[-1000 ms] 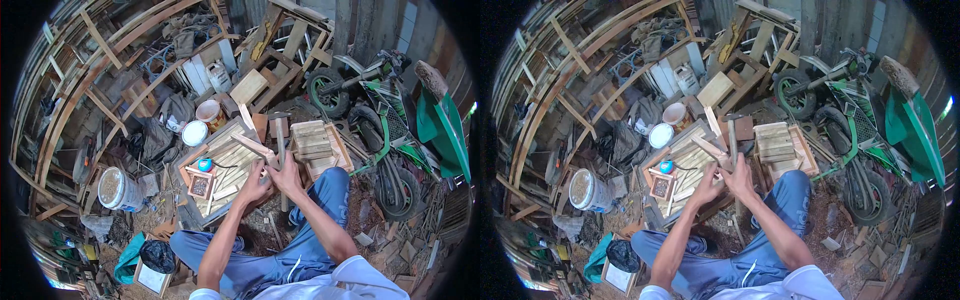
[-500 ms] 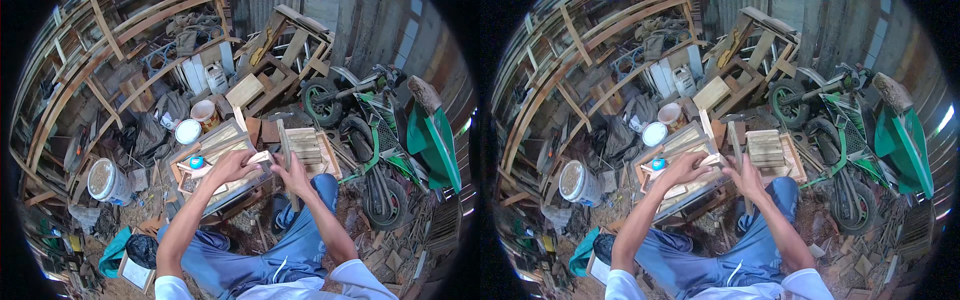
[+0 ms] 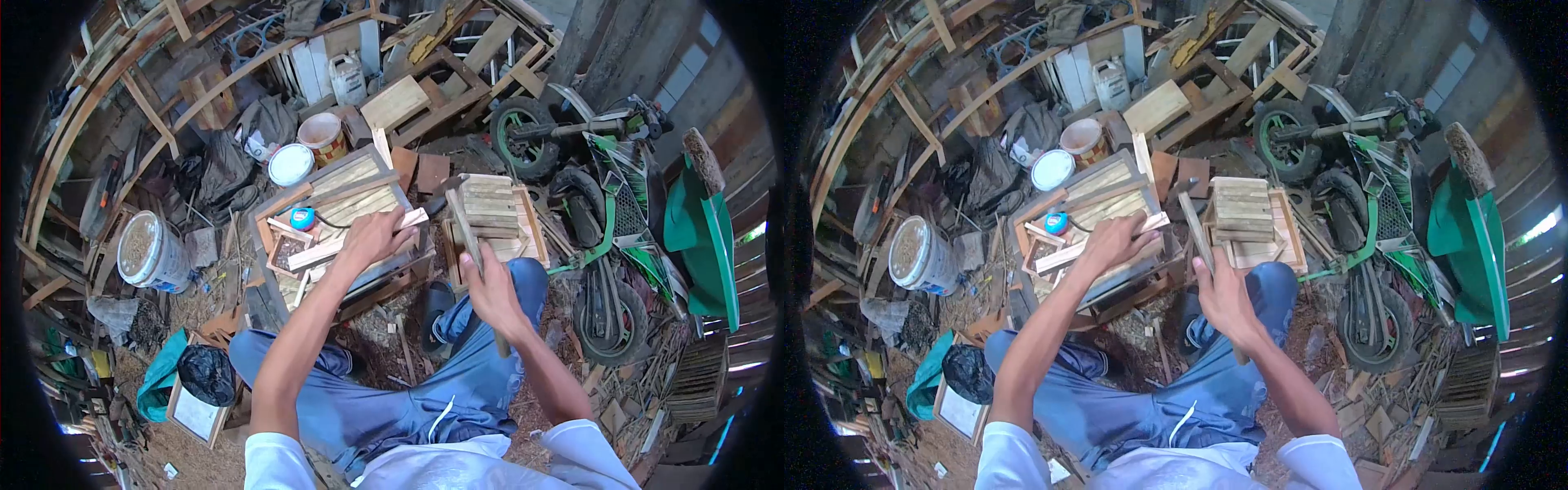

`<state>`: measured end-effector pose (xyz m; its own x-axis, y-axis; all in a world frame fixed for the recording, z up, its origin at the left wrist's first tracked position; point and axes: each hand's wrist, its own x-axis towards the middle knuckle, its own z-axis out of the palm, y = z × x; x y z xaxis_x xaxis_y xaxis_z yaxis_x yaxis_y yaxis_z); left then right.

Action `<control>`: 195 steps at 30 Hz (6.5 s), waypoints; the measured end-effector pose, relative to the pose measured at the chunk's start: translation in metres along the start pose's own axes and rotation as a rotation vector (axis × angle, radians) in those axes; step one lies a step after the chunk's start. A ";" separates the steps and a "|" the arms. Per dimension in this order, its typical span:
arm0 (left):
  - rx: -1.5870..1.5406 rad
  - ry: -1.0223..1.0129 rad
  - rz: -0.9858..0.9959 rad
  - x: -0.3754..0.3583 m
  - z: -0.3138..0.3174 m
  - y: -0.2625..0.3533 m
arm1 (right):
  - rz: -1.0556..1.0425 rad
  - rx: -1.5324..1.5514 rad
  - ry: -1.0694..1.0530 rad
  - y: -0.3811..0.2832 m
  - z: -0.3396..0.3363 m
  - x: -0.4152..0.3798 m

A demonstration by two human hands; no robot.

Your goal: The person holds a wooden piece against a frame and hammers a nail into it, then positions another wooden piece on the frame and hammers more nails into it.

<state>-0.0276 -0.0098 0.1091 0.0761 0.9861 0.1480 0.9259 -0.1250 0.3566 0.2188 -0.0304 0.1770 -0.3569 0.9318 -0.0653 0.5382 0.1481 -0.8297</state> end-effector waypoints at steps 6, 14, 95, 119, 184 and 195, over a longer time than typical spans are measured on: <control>-0.023 0.066 -0.026 0.001 0.010 0.005 | 0.015 -0.063 -0.022 -0.002 -0.007 0.006; -0.086 0.049 0.031 0.003 0.012 0.001 | 0.021 -0.034 -0.061 0.008 0.001 0.003; -0.032 -0.043 -0.032 -0.014 0.018 0.021 | -0.105 -0.258 -0.081 0.025 0.011 -0.007; -0.010 -0.063 -0.030 -0.016 0.022 0.023 | -0.094 -0.217 -0.076 0.000 -0.002 -0.011; 0.012 -0.060 -0.019 -0.021 0.020 0.029 | -0.050 -0.203 -0.091 0.014 0.004 -0.016; 0.014 -0.069 -0.030 -0.018 0.021 0.027 | -0.070 -0.176 -0.072 0.003 -0.002 -0.011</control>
<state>0.0037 -0.0282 0.0964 0.0733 0.9946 0.0729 0.9330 -0.0942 0.3474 0.2257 -0.0398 0.1762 -0.4486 0.8920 -0.0556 0.6330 0.2732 -0.7243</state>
